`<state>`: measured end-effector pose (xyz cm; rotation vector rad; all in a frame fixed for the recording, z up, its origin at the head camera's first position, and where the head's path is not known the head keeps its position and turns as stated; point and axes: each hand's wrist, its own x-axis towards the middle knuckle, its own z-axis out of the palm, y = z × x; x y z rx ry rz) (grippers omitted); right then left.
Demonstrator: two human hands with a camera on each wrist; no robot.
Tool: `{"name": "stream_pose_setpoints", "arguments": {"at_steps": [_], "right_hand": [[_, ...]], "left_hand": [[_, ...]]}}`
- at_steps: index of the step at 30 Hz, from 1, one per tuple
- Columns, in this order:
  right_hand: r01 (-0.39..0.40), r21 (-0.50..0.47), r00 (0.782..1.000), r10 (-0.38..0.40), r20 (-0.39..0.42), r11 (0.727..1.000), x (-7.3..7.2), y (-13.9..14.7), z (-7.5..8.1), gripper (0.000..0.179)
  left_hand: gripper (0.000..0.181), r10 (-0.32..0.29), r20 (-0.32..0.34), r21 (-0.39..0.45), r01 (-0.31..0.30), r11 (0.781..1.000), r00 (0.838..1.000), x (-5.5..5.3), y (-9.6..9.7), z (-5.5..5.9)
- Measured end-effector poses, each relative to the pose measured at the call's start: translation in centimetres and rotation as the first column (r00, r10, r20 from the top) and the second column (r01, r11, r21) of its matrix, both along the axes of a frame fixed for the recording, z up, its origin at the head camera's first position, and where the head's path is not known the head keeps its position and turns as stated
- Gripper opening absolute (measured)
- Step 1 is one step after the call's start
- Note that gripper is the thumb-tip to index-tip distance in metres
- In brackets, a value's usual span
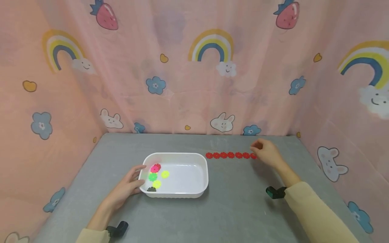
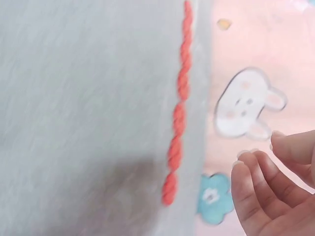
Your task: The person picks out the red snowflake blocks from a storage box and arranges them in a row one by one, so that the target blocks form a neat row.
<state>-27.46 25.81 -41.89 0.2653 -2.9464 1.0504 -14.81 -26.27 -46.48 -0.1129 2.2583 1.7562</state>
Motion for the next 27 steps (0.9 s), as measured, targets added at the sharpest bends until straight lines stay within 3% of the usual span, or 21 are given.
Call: {"name": "stream_pose_setpoints", "arguments": {"at_steps": [15,27], "right_hand": [[-0.051,-0.082,0.998,0.047,-0.052,0.995,1.7,-7.1,2.3,0.022],[-0.095,-0.130,0.991,0.081,-0.110,0.987,2.7,-13.2,2.8,0.017]], "left_hand": [[0.059,-0.001,0.007,-0.005,0.001,1.000,1.000,0.0,-0.1,-0.1],[0.058,0.002,-0.003,-0.004,-0.002,1.000,1.000,-0.1,0.1,-0.1]]}}
